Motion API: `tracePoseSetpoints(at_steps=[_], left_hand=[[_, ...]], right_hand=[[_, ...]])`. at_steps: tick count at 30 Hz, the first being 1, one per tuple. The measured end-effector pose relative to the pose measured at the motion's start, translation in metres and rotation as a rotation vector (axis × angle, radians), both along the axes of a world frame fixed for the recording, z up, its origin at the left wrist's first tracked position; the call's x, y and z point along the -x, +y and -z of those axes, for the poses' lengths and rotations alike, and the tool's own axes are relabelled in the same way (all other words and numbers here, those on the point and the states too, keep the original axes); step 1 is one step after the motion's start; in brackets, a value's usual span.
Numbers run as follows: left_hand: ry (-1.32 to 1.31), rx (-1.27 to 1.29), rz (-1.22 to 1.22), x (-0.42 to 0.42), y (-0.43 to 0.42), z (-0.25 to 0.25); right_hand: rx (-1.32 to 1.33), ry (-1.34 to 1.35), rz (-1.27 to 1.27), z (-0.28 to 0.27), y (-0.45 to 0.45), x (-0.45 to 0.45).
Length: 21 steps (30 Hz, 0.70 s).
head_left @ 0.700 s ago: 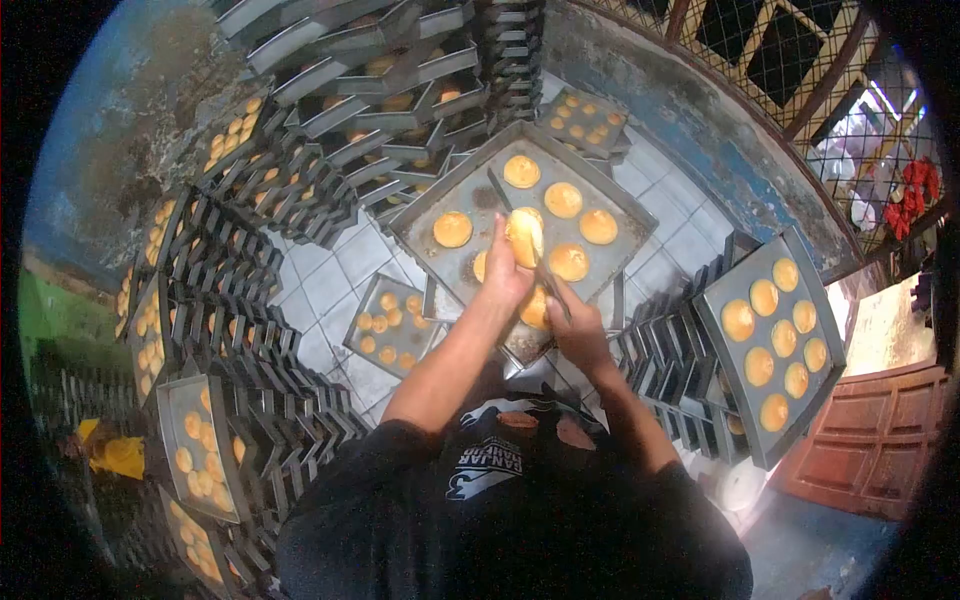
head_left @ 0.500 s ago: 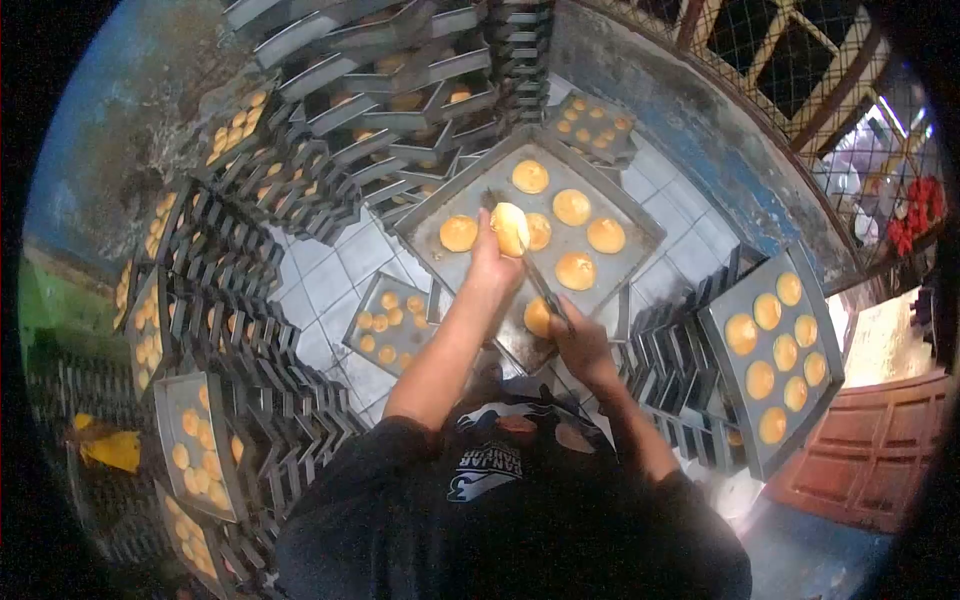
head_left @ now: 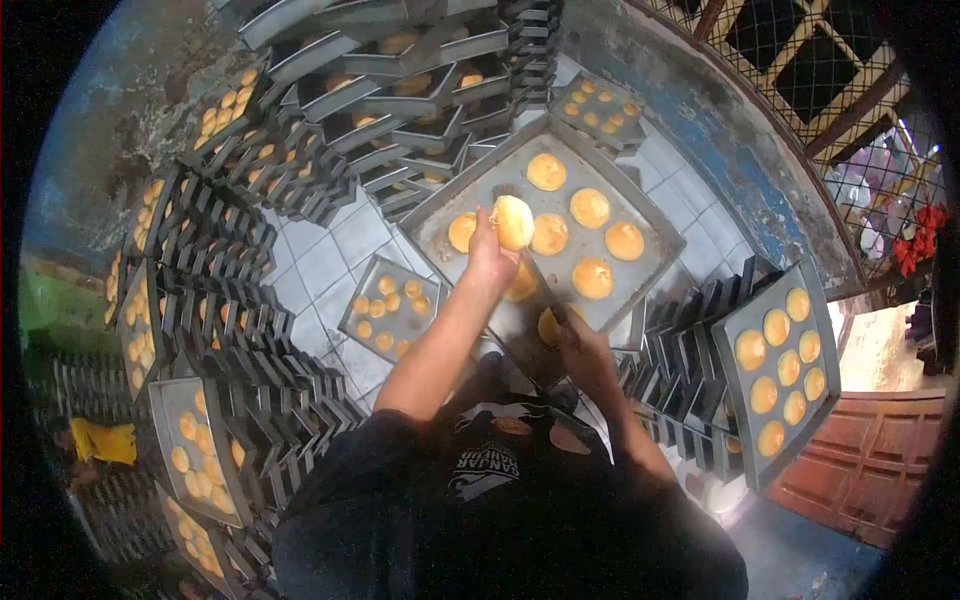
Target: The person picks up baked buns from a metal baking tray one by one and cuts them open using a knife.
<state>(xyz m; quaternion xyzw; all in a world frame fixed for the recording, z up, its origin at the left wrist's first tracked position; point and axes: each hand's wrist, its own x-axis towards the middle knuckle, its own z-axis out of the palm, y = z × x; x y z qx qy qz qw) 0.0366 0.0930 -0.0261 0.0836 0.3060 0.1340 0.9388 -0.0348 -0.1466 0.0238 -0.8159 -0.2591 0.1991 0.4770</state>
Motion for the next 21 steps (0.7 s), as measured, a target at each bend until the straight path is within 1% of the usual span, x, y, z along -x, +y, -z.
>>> tracePoseSetpoints(at_steps=[2,3,4,5,6,7,8,9,10,11,12,13,14,15,16,17,18,19,20,21], left_hand=[[0.061,-0.016,-0.026,-0.001,-0.01,0.002],[0.019,-0.054,0.048,0.0,-0.013,0.012],[-0.022,-0.091,0.123,0.001,-0.013,0.018],[-0.015,-0.088,0.131,-0.001,-0.01,0.023],[0.044,-0.086,0.094,-0.006,-0.005,0.025],[0.099,-0.086,0.058,-0.014,0.002,0.029],[0.096,-0.085,0.064,-0.025,0.013,0.031],[0.067,-0.084,-0.022,-0.036,0.026,0.041],[0.039,-0.081,-0.107,-0.044,0.036,0.044],[0.06,-0.204,-0.104,-0.051,0.048,0.046],[0.08,-0.327,-0.101,-0.055,0.058,0.048],[0.129,-0.32,-0.096,-0.056,0.064,0.035],[0.228,-0.371,-0.071,-0.058,0.065,0.025],[0.255,-0.566,-0.033,-0.064,0.076,0.046],[0.277,-0.763,0.007,-0.07,0.083,0.066],[0.268,-0.766,0.026,-0.064,0.075,0.06],[0.319,-1.397,0.025,-0.058,0.056,0.045],[0.36,-2.024,-0.014,-0.051,0.045,0.037],[0.34,-2.032,-0.002,-0.054,0.033,0.038],[0.267,-2.038,0.261,-0.058,0.02,0.041]], right_hand=[[-0.085,-0.045,0.033,0.017,0.01,-0.004],[-0.083,-0.04,0.04,0.028,0.02,-0.012],[-0.061,-0.092,0.046,0.038,0.034,-0.024],[-0.038,-0.144,0.052,0.045,0.043,-0.03],[-0.034,-0.138,0.058,0.042,0.046,-0.029],[-0.104,-0.135,0.042,0.035,0.05,-0.03],[-0.175,-0.137,0.024,0.028,0.052,-0.032],[-0.169,-0.137,0.031,0.026,0.048,-0.03],[-0.09,-0.108,0.018,0.026,0.035,-0.022],[-0.01,-0.08,0.007,0.027,0.02,-0.013],[0.0,-0.079,0.017,0.031,0.0,-0.001],[0.051,-0.06,0.073,0.036,-0.023,0.015],[0.1,-0.041,0.131,0.039,-0.038,0.026],[0.106,-0.039,0.144,0.024,-0.044,0.035],[0.0,0.207,0.269,-0.004,-0.048,0.045],[-0.115,0.45,0.396,-0.019,-0.053,0.053],[-0.133,0.445,0.441,-0.006,-0.069,0.06],[-0.074,0.367,0.451,0.018,-0.083,0.064],[-0.014,0.292,0.458,0.031,-0.094,0.069],[-0.072,0.388,0.513,0.028,-0.093,0.066]])
